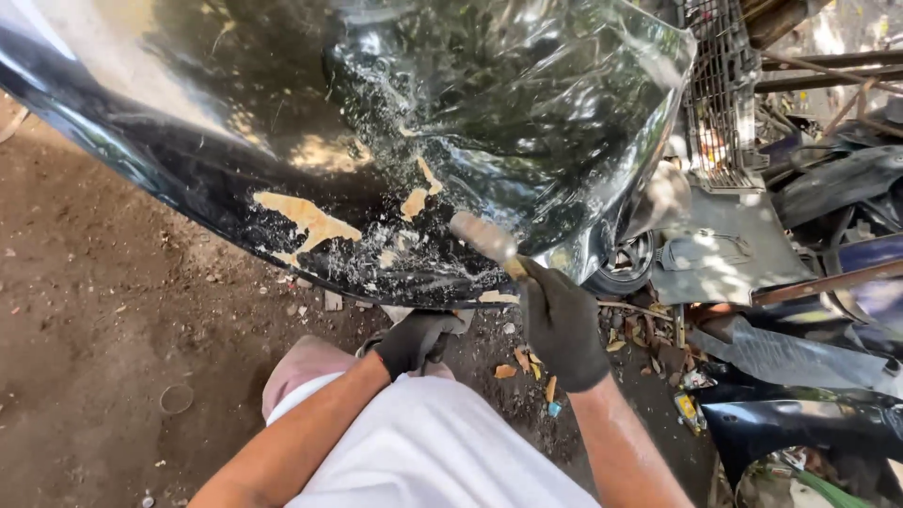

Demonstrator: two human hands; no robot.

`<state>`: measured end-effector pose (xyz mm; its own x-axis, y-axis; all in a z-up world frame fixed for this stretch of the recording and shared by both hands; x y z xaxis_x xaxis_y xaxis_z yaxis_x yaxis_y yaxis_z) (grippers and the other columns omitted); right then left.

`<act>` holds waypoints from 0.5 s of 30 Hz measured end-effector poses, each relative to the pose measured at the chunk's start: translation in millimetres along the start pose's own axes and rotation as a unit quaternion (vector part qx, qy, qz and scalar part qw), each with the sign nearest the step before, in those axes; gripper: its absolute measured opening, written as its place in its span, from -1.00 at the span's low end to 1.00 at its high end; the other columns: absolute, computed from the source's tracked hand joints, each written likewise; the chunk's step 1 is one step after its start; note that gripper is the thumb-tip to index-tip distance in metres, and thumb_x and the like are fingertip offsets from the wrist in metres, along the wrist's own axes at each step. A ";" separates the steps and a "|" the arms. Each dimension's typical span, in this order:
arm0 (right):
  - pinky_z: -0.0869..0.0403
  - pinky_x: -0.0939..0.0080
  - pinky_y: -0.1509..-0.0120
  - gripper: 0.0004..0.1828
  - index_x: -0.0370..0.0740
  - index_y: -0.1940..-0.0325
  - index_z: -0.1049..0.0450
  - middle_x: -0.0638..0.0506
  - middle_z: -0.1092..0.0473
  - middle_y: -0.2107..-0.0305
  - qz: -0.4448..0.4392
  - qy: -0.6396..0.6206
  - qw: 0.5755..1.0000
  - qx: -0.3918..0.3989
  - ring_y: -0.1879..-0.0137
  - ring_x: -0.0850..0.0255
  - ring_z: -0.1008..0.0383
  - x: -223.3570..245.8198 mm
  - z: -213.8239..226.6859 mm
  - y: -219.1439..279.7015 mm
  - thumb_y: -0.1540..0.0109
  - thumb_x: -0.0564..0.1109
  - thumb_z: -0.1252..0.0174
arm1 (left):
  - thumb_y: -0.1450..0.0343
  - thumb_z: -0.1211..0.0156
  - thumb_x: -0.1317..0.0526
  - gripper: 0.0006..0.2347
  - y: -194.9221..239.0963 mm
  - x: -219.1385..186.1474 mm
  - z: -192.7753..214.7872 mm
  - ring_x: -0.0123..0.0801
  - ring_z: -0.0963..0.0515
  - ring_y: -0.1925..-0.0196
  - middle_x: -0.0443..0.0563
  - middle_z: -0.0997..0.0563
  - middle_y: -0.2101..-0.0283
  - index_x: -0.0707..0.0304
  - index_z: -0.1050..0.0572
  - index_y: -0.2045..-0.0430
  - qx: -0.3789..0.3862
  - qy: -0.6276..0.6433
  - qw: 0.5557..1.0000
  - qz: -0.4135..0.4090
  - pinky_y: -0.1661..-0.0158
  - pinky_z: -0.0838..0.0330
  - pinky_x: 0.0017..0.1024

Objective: The person uses a hammer and a chisel to chip away at the paint and surface of a large, black, curved car part. They repeatedly strike the chisel against the surface to remove material, working on different sections of the part.

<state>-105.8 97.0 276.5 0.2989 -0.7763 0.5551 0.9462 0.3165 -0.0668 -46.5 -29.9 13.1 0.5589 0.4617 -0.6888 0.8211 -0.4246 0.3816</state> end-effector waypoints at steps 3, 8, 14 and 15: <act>-0.46 0.13 0.49 -0.66 -0.31 -0.10 -0.56 -0.10 -0.51 0.56 0.033 0.086 0.993 0.069 0.57 0.14 -0.48 -10.2 -13.7 -10.3 -0.40 -0.09 0.01 | -0.42 -0.25 0.22 -0.85 -3.7 13.6 6.9 -0.52 -0.39 0.65 -0.11 -0.44 0.63 0.34 -0.57 0.46 -0.017 -0.067 0.997 -0.036 0.59 -0.23 -0.42; -0.45 0.21 0.47 -0.65 -0.39 -0.09 -0.54 -0.13 -0.51 0.48 0.086 0.027 0.996 0.007 0.51 0.26 -0.52 10.1 -1.5 -2.1 -0.40 -0.09 0.00 | -0.45 -0.22 0.21 -0.86 -5.3 15.7 7.4 -0.53 -0.45 0.55 -0.15 -0.49 0.53 0.29 -0.62 0.38 0.006 -0.094 0.991 -0.094 0.49 -0.33 -0.45; -0.39 0.17 0.58 -0.66 -0.31 -0.10 -0.54 -0.09 -0.49 0.62 -0.024 0.050 0.995 0.079 0.62 0.26 -0.42 -3.7 -5.9 -5.8 -0.40 -0.09 0.04 | -0.39 -0.19 0.23 -0.91 9.2 -9.7 -9.3 -0.51 -0.28 0.73 -0.12 -0.34 0.70 0.23 -0.57 0.37 -0.013 -0.014 1.000 -0.004 0.66 -0.14 -0.42; -0.40 0.19 0.60 -0.65 -0.31 -0.12 -0.53 -0.06 -0.51 0.60 -0.035 0.006 0.998 0.061 0.60 0.32 -0.45 -2.8 -1.0 -6.8 -0.40 -0.09 0.05 | -0.36 -0.20 0.27 -0.90 12.6 -16.4 -12.4 -0.53 -0.27 0.72 -0.15 -0.34 0.69 0.14 -0.58 0.30 -0.042 -0.022 0.999 -0.002 0.66 -0.12 -0.43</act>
<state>-113.0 96.5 274.6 0.2355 -0.8051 0.5444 0.9428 0.3253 0.0732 -43.9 -33.1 36.8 0.5517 0.4271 -0.7164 0.8309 -0.3559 0.4278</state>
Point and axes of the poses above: each hand's wrist, its own y-axis away from the middle knuckle, its own z-axis out of the back of the hand, x = y × z, the point moved 2 cm from there along -y, towards the middle knuckle
